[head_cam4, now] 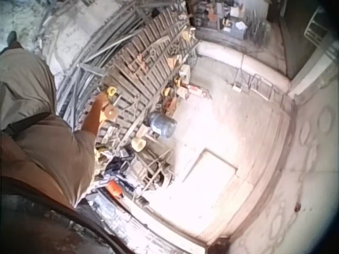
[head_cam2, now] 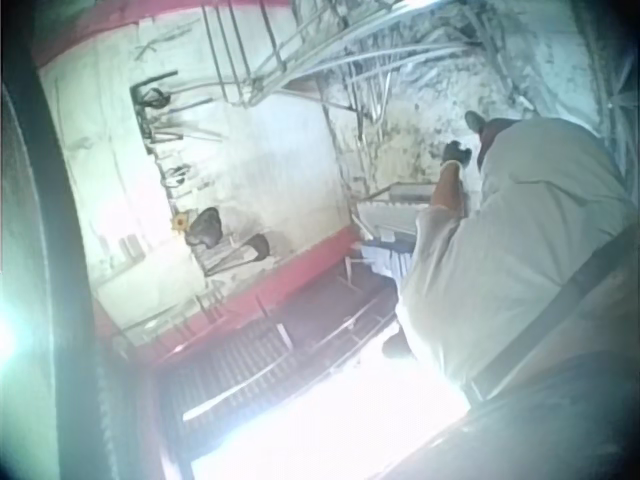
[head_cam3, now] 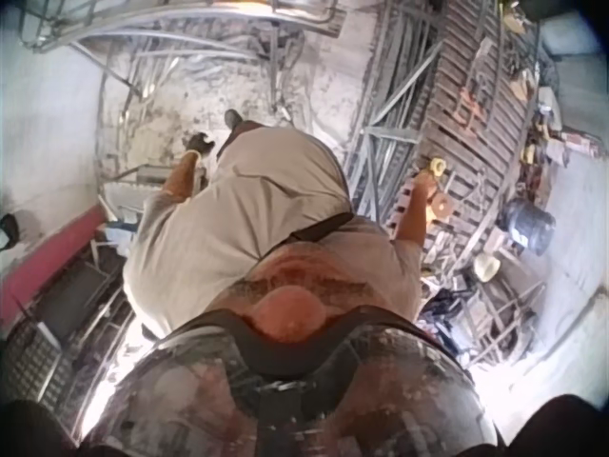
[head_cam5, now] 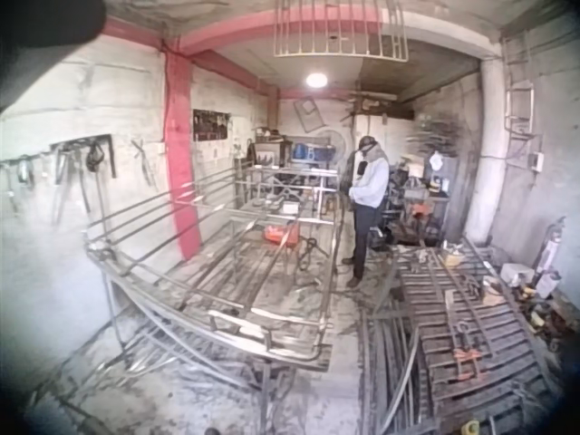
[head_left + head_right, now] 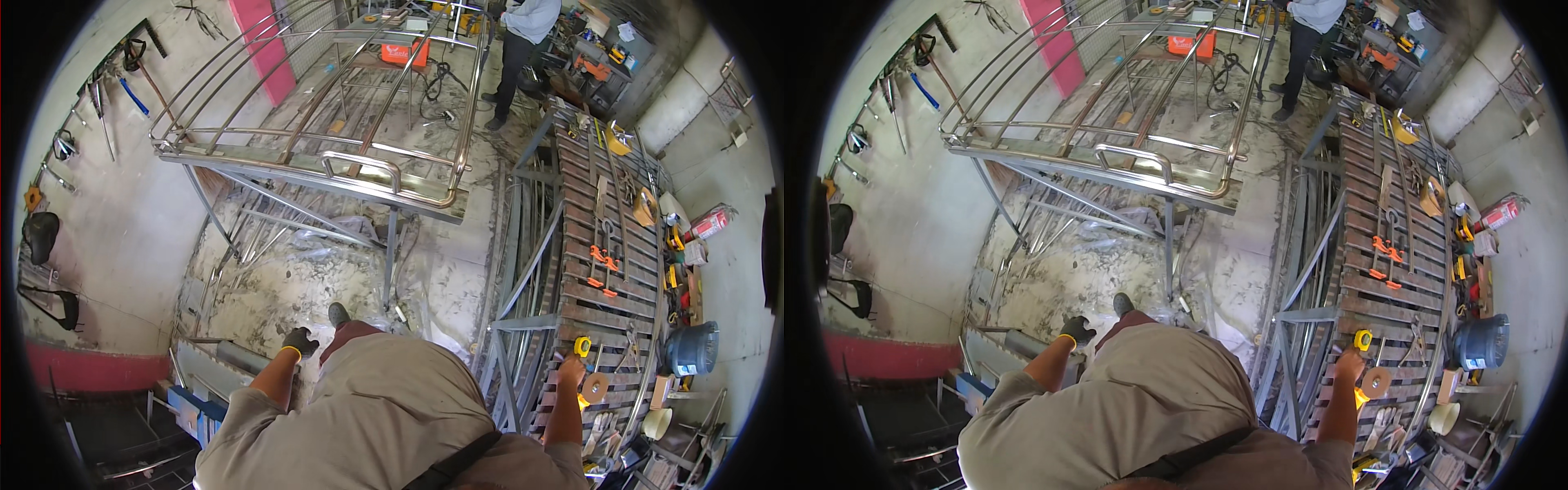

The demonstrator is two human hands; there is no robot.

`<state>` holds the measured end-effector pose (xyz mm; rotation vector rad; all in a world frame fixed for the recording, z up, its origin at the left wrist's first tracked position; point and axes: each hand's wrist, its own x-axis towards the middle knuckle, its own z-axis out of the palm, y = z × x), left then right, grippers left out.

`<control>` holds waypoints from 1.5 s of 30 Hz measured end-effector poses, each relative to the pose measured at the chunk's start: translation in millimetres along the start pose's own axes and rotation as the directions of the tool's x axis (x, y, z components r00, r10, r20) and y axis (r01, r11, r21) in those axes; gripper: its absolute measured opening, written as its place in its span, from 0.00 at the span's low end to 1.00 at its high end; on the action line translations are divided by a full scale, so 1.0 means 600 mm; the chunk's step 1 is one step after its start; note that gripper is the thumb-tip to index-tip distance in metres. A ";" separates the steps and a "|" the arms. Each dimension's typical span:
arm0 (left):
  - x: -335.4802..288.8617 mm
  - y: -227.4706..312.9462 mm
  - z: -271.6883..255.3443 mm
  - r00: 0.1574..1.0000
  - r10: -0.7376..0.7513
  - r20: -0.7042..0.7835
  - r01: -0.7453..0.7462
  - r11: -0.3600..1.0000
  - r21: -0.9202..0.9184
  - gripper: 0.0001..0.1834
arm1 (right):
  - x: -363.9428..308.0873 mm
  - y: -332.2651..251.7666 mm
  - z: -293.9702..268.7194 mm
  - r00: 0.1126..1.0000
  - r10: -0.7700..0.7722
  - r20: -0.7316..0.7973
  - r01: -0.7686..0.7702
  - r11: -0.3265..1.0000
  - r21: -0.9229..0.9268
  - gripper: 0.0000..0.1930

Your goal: Measuring, marking, and using an angle grinder to cut or trim components of a stainless steel rack/frame.

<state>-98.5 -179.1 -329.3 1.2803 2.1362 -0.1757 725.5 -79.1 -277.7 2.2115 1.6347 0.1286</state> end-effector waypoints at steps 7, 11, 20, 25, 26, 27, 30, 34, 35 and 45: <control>-0.061 -0.038 0.008 0.980 -0.144 0.134 0.150 0.988 -0.036 0.37 | -0.010 -0.087 -0.218 0.972 0.037 0.233 -0.045 0.998 0.031 0.12; -0.096 -0.083 0.023 0.978 -0.183 0.097 0.188 0.982 -0.037 0.37 | 0.010 -0.220 -0.299 0.963 -0.221 0.158 0.183 0.957 0.223 0.14; -0.131 -0.097 -0.004 0.962 -0.262 -0.078 0.222 0.915 -0.336 0.35 | -0.068 -0.521 -0.347 0.762 -0.637 0.120 0.563 0.742 0.364 0.13; -0.108 -0.128 0.037 0.933 -0.339 0.123 0.360 0.883 -0.301 0.37 | -0.093 -0.567 -0.403 0.705 -0.657 0.268 0.586 0.752 0.301 0.16; -0.098 -0.152 0.068 0.929 -0.344 0.140 0.371 0.881 -0.295 0.37 | -0.097 -0.582 -0.421 0.725 -0.642 0.252 0.572 0.764 0.299 0.16; -0.078 -0.162 0.077 0.931 -0.317 0.183 0.361 0.877 -0.318 0.38 | -0.097 -0.590 -0.435 0.757 -0.621 0.204 0.557 0.776 0.296 0.16; -0.028 -0.292 0.177 0.963 -0.137 0.233 0.190 0.956 -0.223 0.37 | -0.109 -0.648 -0.499 0.764 -0.638 0.093 0.585 0.747 0.316 0.16; 0.029 -0.336 0.162 0.942 -0.029 0.335 0.137 0.943 -0.305 0.31 | -0.154 -0.724 -0.580 0.776 -0.628 0.054 0.584 0.749 0.313 0.16; 0.043 -0.342 0.139 0.933 -0.016 0.359 0.122 0.954 -0.274 0.28 | -0.165 -0.744 -0.593 0.791 -0.609 0.050 0.564 0.759 0.325 0.16; 0.116 -0.546 0.010 0.878 -0.107 0.466 0.288 0.897 -0.336 0.18 | -0.237 -0.908 -0.734 0.736 -0.662 -0.146 0.667 0.670 0.327 0.15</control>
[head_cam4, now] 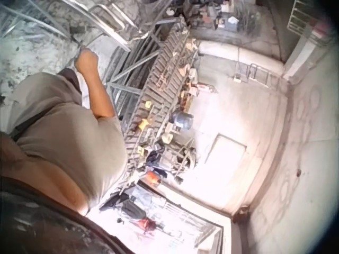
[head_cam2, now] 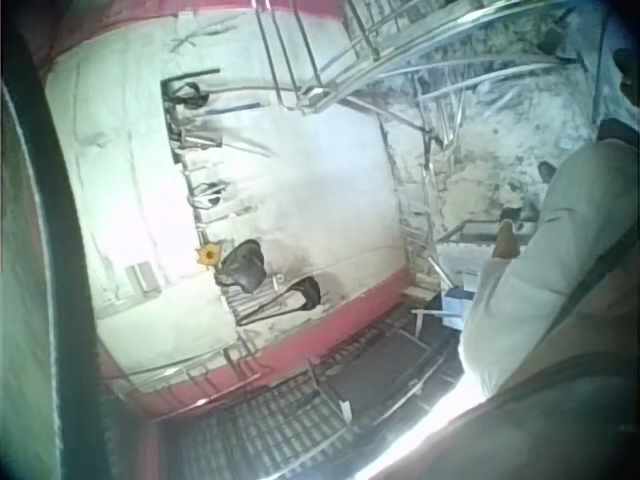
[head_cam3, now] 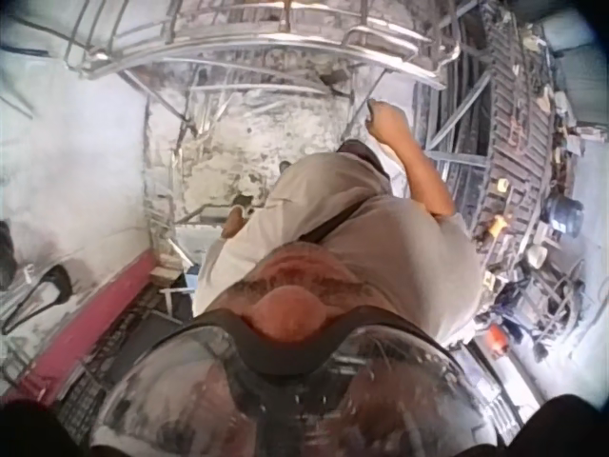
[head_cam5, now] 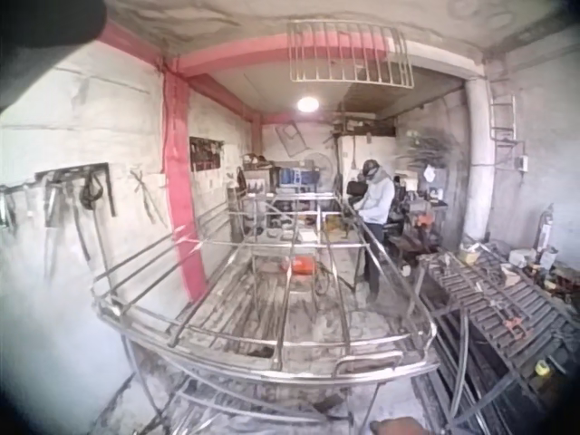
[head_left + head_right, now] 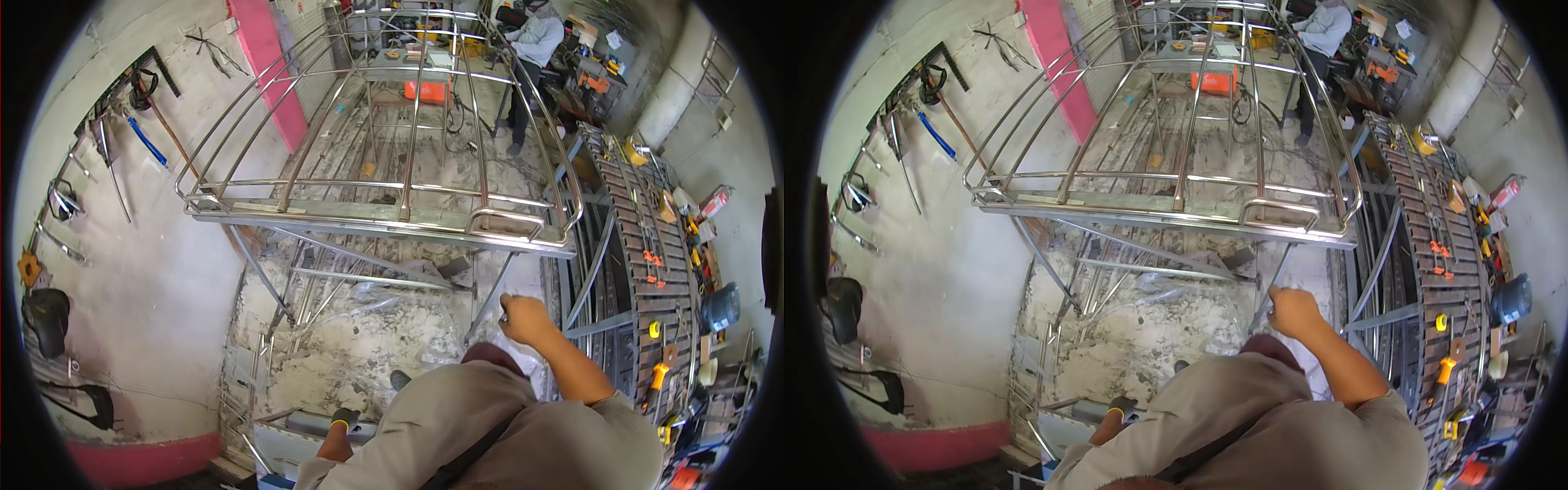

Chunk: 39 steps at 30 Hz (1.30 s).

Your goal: Measuring, marking, and using an angle grinder to cut or trim components of a stainless steel rack/frame.

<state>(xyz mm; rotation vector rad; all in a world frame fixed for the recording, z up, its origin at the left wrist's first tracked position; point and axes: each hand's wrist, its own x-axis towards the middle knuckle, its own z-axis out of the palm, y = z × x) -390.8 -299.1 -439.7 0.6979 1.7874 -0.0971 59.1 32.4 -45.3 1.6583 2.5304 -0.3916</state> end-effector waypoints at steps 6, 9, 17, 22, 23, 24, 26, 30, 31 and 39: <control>0.014 0.040 -0.126 0.967 0.165 -0.194 -0.039 0.849 0.527 0.21 | 0.041 -0.054 -0.044 0.861 -0.137 -0.490 0.215 0.971 0.104 0.08; 0.020 0.099 -0.155 0.901 0.155 -0.405 -0.099 0.983 0.156 0.20 | 0.082 -0.061 -0.082 0.706 -0.217 -0.675 0.314 0.949 0.023 0.09; -0.054 0.377 -0.247 0.803 0.465 -0.373 -0.456 0.882 0.118 0.24 | 0.238 0.015 -0.134 0.548 -0.049 -0.835 0.106 0.994 0.011 0.11; -0.087 0.563 -0.341 0.608 0.580 -0.543 -0.534 0.804 0.260 0.19 | 0.361 0.082 -0.121 0.569 0.111 -0.815 0.063 0.982 0.177 0.14; -0.117 0.614 -0.363 0.507 0.617 -0.601 -0.577 0.762 0.295 0.19 | 0.368 0.093 -0.118 0.597 0.148 -0.788 0.095 0.963 0.253 0.15; -0.147 0.661 -0.394 0.536 0.628 -0.565 -0.625 0.744 0.234 0.19 | 0.374 0.094 -0.119 0.601 0.167 -0.782 0.081 0.960 0.267 0.13; -0.180 0.746 -0.438 0.446 0.682 -0.580 -0.746 0.641 0.181 0.17 | 0.395 0.095 -0.121 0.613 0.195 -0.766 0.064 0.954 0.294 0.09; -0.161 0.854 -0.506 0.421 0.711 -0.563 -0.810 0.574 0.119 0.16 | 0.403 0.098 -0.102 0.653 0.232 -0.721 0.132 0.902 0.411 0.07; -0.145 0.875 -0.516 0.365 0.741 -0.563 -0.852 0.510 0.119 0.16 | 0.400 0.095 -0.095 0.657 0.244 -0.714 0.123 0.899 0.420 0.07; -0.038 1.031 -0.544 0.674 0.692 -0.259 -0.732 0.674 -0.103 0.22 | 0.310 0.053 -0.077 0.535 0.394 -0.748 0.028 0.876 0.481 0.11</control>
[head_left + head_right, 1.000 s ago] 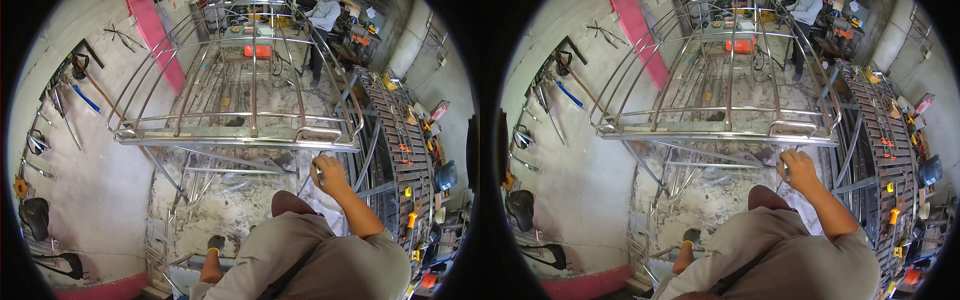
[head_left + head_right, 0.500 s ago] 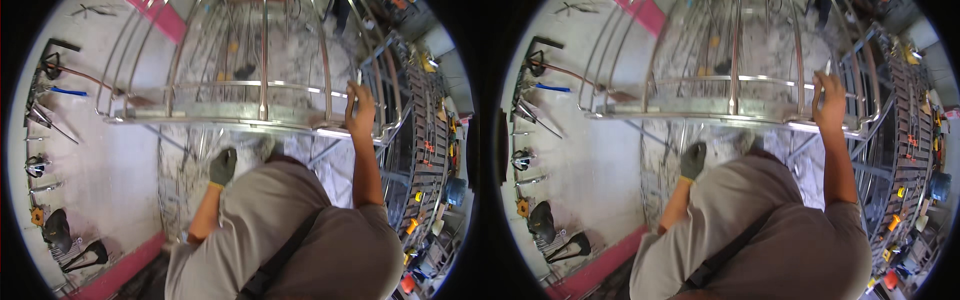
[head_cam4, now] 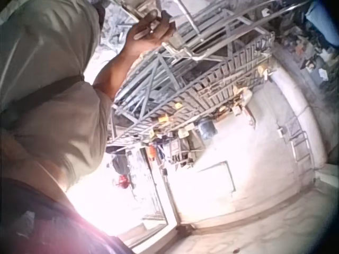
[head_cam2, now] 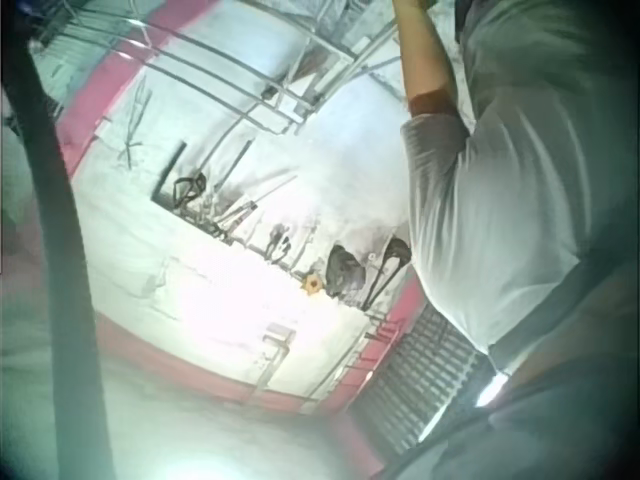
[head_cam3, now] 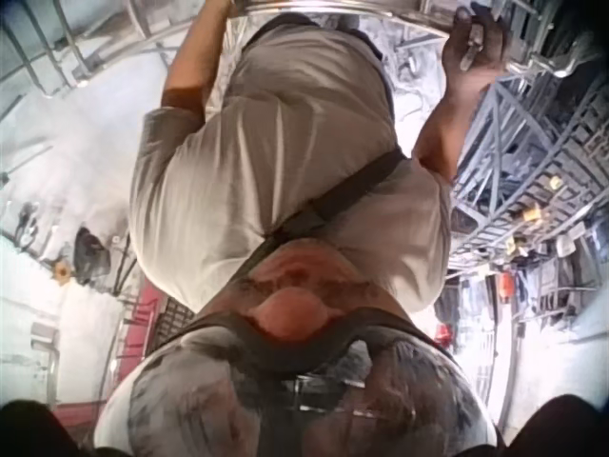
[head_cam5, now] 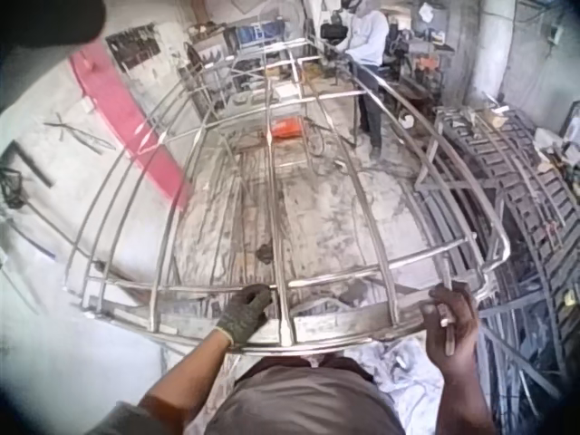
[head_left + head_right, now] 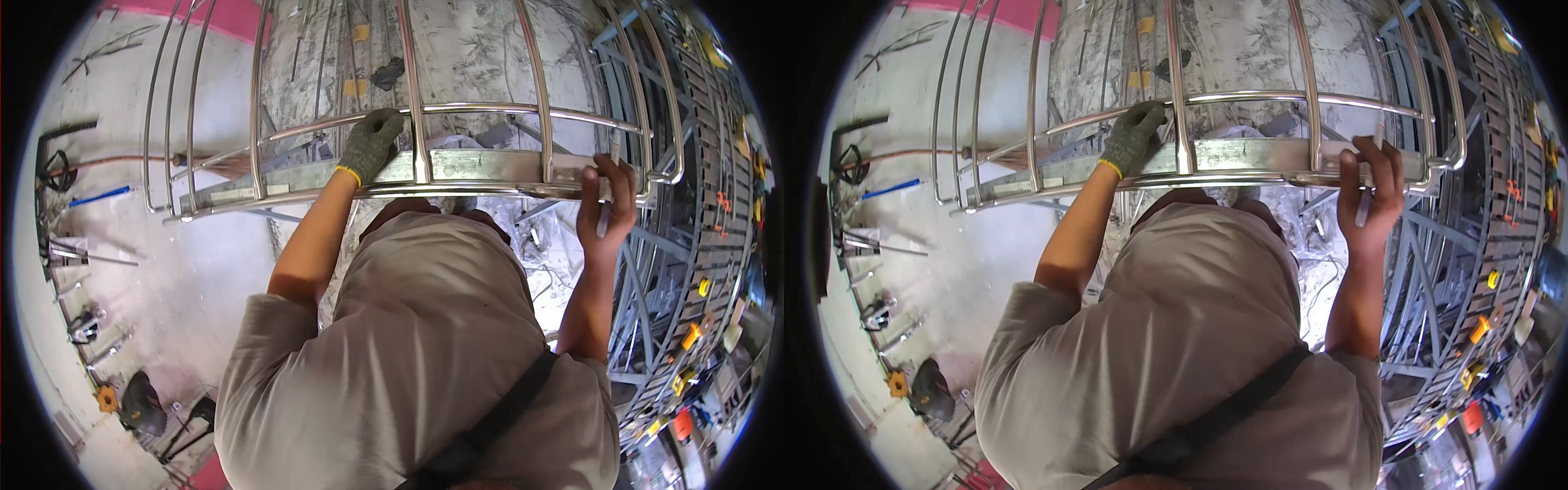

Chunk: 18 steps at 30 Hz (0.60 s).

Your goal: Measuring, marking, and using an angle grinder to cut or trim components of a stainless steel rack/frame.

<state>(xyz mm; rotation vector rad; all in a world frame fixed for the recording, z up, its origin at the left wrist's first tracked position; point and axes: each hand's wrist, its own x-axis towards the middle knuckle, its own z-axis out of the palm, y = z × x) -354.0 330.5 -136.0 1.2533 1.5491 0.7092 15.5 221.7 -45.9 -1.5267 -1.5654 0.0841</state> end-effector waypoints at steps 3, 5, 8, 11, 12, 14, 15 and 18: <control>0.058 -0.028 0.004 0.964 -0.144 0.222 0.178 0.974 -0.140 0.26 | -0.032 -0.011 -0.037 0.996 0.002 -0.091 -0.011 0.995 -0.102 0.10; 0.071 -0.035 0.017 0.949 -0.096 0.302 0.097 0.995 0.010 0.25 | -0.068 -0.024 -0.073 0.988 0.090 -0.127 -0.113 0.976 -0.188 0.08; 0.103 -0.049 0.030 0.896 0.002 0.444 -0.067 0.989 0.131 0.27 | -0.130 -0.066 -0.108 0.960 0.212 -0.185 -0.260 0.918 -0.301 0.06; 0.112 -0.079 0.043 0.877 -0.045 0.478 0.023 0.998 0.051 0.27 | -0.222 -0.094 -0.105 0.899 0.334 -0.282 -0.414 0.860 -0.300 0.07; 0.096 -0.057 0.038 0.870 -0.032 0.491 0.037 0.999 0.000 0.28 | -0.247 -0.108 -0.089 0.884 0.349 -0.310 -0.441 0.842 -0.311 0.09; 0.085 -0.056 0.013 0.836 -0.035 0.547 0.143 0.977 -0.156 0.27 | -0.251 -0.170 -0.040 0.872 0.388 -0.298 -0.464 0.850 -0.250 0.13; 0.067 -0.035 0.010 0.851 -0.045 0.523 0.191 0.955 -0.229 0.26 | -0.257 -0.195 -0.009 0.875 0.391 -0.286 -0.452 0.871 -0.192 0.13; 0.081 -0.073 -0.014 0.832 0.012 0.555 0.146 0.960 -0.240 0.24 | -0.275 -0.243 0.090 0.839 0.540 -0.071 -0.542 0.840 -0.020 0.23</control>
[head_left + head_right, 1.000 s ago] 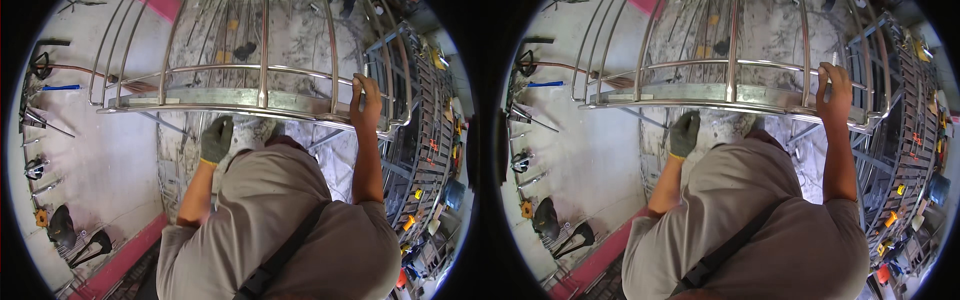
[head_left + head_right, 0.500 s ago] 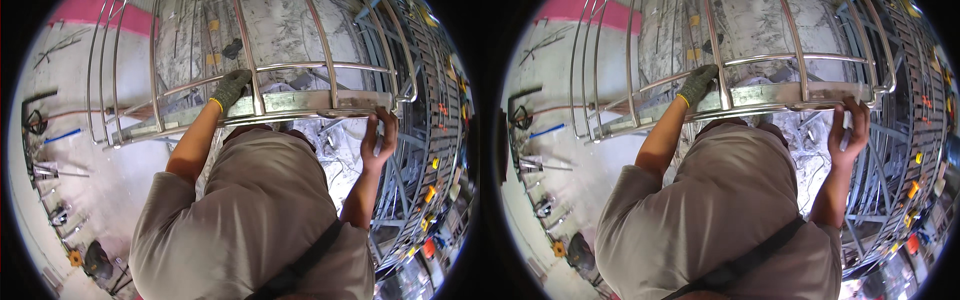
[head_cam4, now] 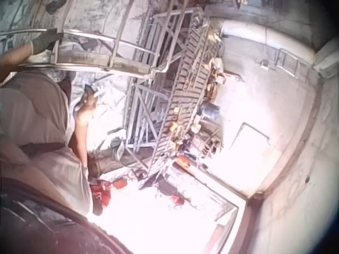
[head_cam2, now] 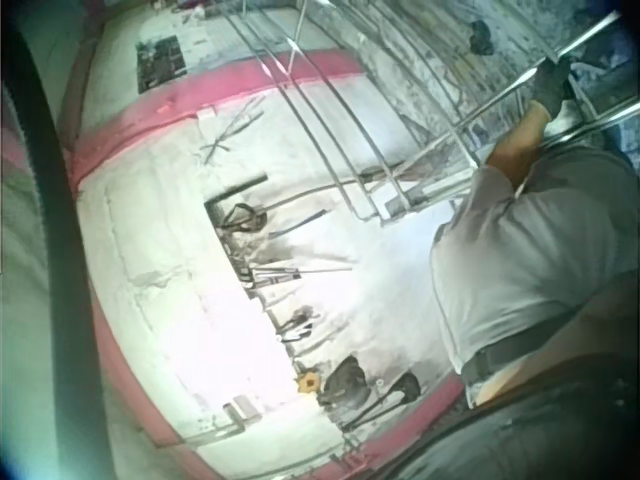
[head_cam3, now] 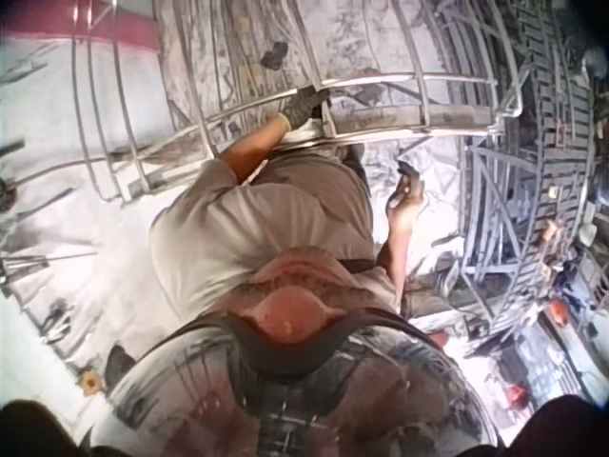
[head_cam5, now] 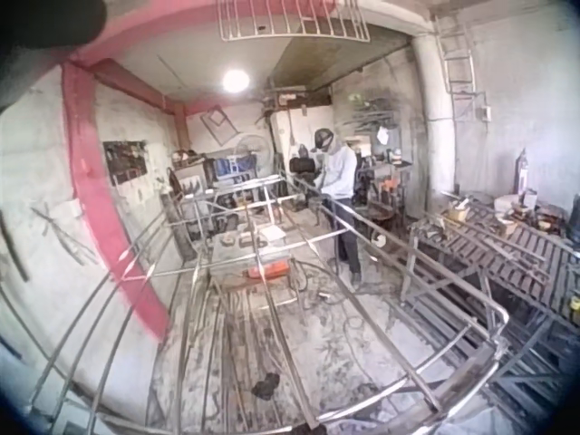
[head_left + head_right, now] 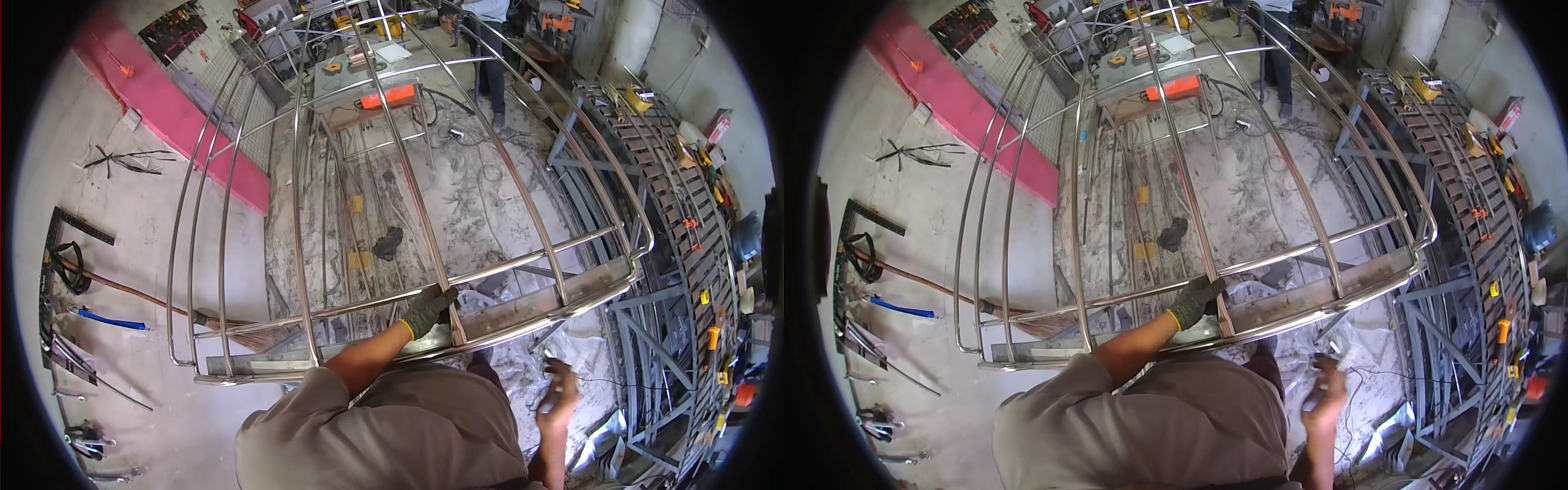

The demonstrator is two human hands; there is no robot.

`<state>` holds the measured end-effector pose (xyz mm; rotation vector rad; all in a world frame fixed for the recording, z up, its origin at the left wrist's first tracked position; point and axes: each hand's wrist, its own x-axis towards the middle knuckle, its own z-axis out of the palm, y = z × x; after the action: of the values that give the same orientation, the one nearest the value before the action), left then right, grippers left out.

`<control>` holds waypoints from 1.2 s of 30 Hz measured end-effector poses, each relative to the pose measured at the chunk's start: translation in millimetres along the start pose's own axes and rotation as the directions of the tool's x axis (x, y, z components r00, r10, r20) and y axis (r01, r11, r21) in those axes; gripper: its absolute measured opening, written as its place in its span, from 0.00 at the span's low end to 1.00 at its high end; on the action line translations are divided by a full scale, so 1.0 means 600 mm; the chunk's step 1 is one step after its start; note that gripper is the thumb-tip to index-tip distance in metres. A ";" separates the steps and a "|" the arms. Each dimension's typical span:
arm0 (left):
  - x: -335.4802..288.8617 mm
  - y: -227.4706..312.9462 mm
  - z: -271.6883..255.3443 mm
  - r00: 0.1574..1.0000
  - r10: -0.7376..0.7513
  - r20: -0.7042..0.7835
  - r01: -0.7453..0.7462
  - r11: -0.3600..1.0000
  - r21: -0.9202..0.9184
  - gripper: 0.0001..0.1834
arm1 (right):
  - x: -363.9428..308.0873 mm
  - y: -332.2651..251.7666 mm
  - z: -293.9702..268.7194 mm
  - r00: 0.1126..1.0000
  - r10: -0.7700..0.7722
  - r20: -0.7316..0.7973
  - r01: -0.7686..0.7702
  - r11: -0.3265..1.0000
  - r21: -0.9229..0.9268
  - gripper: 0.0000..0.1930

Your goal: Measuring, marking, and using an angle grinder to cut or trim components of a stainless steel rack/frame.

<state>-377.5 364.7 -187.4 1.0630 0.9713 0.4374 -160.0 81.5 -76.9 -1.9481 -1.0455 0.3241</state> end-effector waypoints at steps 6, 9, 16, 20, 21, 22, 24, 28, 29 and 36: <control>-0.028 0.005 -0.051 0.996 -0.019 0.091 0.011 0.996 0.086 0.22 | 0.054 -0.094 0.194 0.845 -0.242 0.477 0.352 0.923 -0.155 0.14; -0.013 -0.009 -0.052 0.992 0.019 0.124 -0.029 0.996 0.079 0.20 | 0.070 -0.093 0.264 0.818 -0.361 0.448 0.472 0.866 -0.165 0.14; -0.009 -0.011 -0.046 0.989 0.063 0.137 -0.060 0.998 -0.026 0.19 | 0.086 -0.087 0.327 0.784 -0.296 0.545 0.505 0.816 -0.283 0.13; -0.030 0.007 -0.045 0.987 0.113 0.114 -0.115 0.993 0.008 0.15 | 0.093 -0.082 0.336 0.788 -0.309 0.533 0.502 0.823 -0.266 0.13; -0.028 0.005 -0.047 0.984 0.130 0.118 -0.132 0.991 0.010 0.15 | 0.094 -0.079 0.340 0.800 -0.290 0.525 0.470 0.847 -0.249 0.14; -0.024 0.003 -0.049 0.978 0.163 0.133 -0.174 0.981 0.081 0.13 | 0.096 -0.074 0.344 0.811 -0.271 0.519 0.437 0.870 -0.229 0.15; -0.016 -0.008 -0.057 0.967 0.207 0.150 -0.230 0.961 0.154 0.12 | 0.101 -0.071 0.351 0.807 -0.266 0.528 0.433 0.873 -0.222 0.16; 0.000 -0.029 -0.072 0.835 0.472 0.282 -0.548 0.754 0.363 0.18 | 0.108 -0.078 0.351 0.785 -0.215 0.581 0.381 0.907 -0.180 0.17; 0.001 -0.031 -0.068 0.922 0.317 0.220 -0.364 0.906 0.217 0.18 | 0.110 -0.077 0.350 0.771 -0.225 0.596 0.417 0.885 -0.205 0.18; 0.021 -0.048 -0.071 0.962 0.124 0.243 -0.098 0.989 -0.113 0.16 | 0.114 -0.085 0.351 0.729 -0.224 0.647 0.507 0.811 -0.290 0.18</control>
<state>-410.2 382.9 -224.6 1.0562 0.6618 0.4279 -266.5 269.1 -147.5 -2.0012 -2.0636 0.5062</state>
